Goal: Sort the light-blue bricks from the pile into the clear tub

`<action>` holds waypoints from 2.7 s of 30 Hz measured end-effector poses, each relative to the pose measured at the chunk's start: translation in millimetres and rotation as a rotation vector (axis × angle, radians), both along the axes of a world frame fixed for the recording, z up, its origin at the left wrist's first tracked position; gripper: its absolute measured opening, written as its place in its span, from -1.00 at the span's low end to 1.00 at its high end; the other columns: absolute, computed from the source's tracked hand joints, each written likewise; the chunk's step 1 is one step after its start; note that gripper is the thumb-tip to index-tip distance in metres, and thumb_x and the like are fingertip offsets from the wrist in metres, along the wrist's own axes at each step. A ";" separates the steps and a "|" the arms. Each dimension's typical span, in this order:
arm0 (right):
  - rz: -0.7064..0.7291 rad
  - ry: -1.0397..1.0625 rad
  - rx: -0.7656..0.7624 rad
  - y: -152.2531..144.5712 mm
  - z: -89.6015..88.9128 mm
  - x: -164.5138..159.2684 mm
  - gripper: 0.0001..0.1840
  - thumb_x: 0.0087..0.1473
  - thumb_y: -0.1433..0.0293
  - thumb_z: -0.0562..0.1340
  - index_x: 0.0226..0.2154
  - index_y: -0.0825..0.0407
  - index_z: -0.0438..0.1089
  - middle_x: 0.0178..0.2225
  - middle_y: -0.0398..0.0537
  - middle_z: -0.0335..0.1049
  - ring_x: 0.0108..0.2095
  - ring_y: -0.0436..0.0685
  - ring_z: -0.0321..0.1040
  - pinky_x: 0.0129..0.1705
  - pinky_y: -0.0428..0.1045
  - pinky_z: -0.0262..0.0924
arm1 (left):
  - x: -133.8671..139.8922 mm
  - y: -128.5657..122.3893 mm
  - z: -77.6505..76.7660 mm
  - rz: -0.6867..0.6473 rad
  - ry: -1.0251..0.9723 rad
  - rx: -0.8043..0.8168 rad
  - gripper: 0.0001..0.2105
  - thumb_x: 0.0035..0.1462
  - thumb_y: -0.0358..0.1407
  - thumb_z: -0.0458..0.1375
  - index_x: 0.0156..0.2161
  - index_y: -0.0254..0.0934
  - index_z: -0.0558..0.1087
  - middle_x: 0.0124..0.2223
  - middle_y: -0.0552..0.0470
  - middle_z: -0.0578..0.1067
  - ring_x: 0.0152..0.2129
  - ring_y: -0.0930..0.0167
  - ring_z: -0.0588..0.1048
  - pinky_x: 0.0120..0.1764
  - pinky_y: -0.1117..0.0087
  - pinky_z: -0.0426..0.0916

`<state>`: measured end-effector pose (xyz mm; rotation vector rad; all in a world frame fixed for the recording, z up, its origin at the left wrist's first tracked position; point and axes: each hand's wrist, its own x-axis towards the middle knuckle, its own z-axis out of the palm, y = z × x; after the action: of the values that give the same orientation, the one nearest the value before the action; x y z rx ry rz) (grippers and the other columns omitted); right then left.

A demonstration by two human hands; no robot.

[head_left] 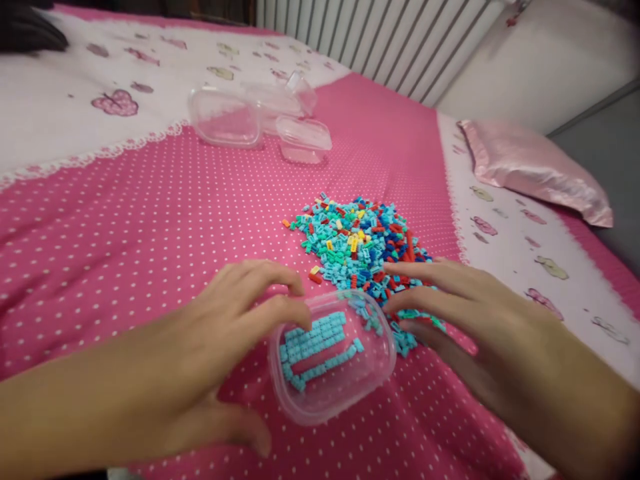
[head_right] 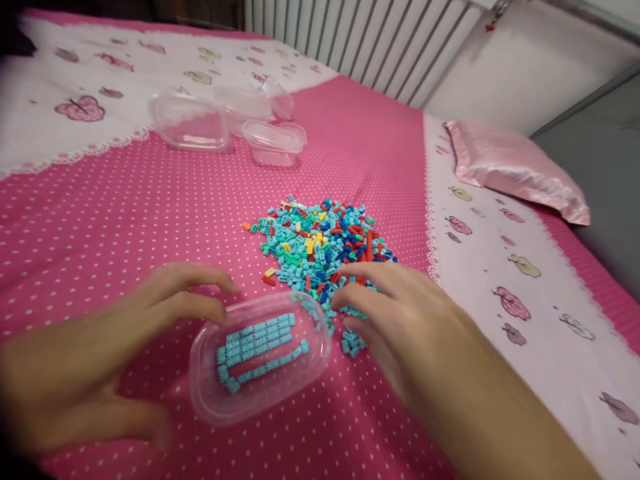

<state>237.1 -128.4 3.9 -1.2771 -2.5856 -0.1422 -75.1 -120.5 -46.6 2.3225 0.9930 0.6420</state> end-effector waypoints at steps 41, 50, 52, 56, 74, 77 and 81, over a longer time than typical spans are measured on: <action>-0.741 0.155 -0.237 -35.3 -114.1 61.8 -0.56 0.31 0.18 0.29 0.15 0.01 0.39 0.16 0.08 0.41 0.04 0.22 0.45 0.04 0.23 0.43 | 26.6 46.0 -56.2 -0.238 -0.596 -0.298 -0.61 0.35 -0.14 0.22 0.18 -0.28 0.41 0.16 -0.13 0.47 0.02 0.24 0.53 0.05 0.06 0.51; -0.708 0.181 -0.206 -47.7 -137.4 64.3 -0.56 0.31 0.18 0.28 0.16 0.00 0.39 0.17 0.08 0.40 0.05 0.23 0.44 0.05 0.24 0.42 | 35.2 78.3 -62.8 -0.269 -0.548 -0.496 -0.61 0.35 -0.14 0.22 0.18 -0.28 0.41 0.16 -0.13 0.48 0.01 0.24 0.53 0.04 0.07 0.52; -0.722 0.204 -0.153 -52.9 -142.9 59.4 -0.56 0.31 0.18 0.28 0.16 0.00 0.39 0.17 0.09 0.40 0.05 0.23 0.44 0.05 0.24 0.42 | 38.8 90.4 -57.9 -0.307 -0.504 -0.550 -0.61 0.35 -0.13 0.23 0.17 -0.28 0.42 0.15 -0.13 0.48 0.00 0.25 0.53 0.03 0.08 0.52; -0.740 0.259 -0.055 -62.2 -148.2 51.4 -0.56 0.31 0.18 0.28 0.16 0.00 0.39 0.18 0.09 0.39 0.06 0.23 0.44 0.06 0.25 0.42 | 44.6 100.3 -47.8 -0.373 -0.449 -0.599 -0.60 0.34 -0.12 0.24 0.17 -0.28 0.42 0.15 -0.13 0.48 0.00 0.25 0.54 0.03 0.08 0.52; -0.781 0.511 -0.027 -89.4 -145.3 38.7 -0.47 0.32 0.14 0.26 0.25 -0.04 0.32 0.29 0.12 0.29 0.21 0.33 0.32 0.22 0.37 0.26 | 31.3 52.2 -42.0 -0.301 -0.515 -0.427 -0.59 0.35 -0.13 0.23 0.20 -0.27 0.40 0.20 -0.14 0.45 0.06 0.21 0.51 0.08 0.02 0.49; -0.759 0.548 -0.011 -72.2 -122.0 42.2 -0.46 0.38 0.05 0.11 0.25 -0.02 0.30 0.13 0.12 0.37 0.14 0.32 0.34 0.20 0.39 0.24 | 31.0 48.6 -41.5 -0.283 -0.485 -0.406 -0.55 0.34 -0.14 0.23 0.24 -0.25 0.37 0.24 -0.16 0.42 0.09 0.19 0.49 0.11 -0.01 0.48; -0.628 0.546 -0.098 -18.0 -53.4 56.5 -0.46 0.37 -0.03 0.02 0.02 -0.04 0.49 -0.10 0.08 0.39 -0.01 0.30 0.38 0.10 0.29 0.30 | 33.9 45.1 -42.0 -0.250 -0.435 -0.420 -0.14 0.17 -0.24 0.38 0.44 -0.13 0.00 0.28 -0.22 0.40 0.14 0.15 0.50 0.14 0.07 0.48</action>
<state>293.6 -146.4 -49.5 -1.8193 -1.7020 0.1979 -41.3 -75.4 -88.7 1.7945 0.5592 0.7154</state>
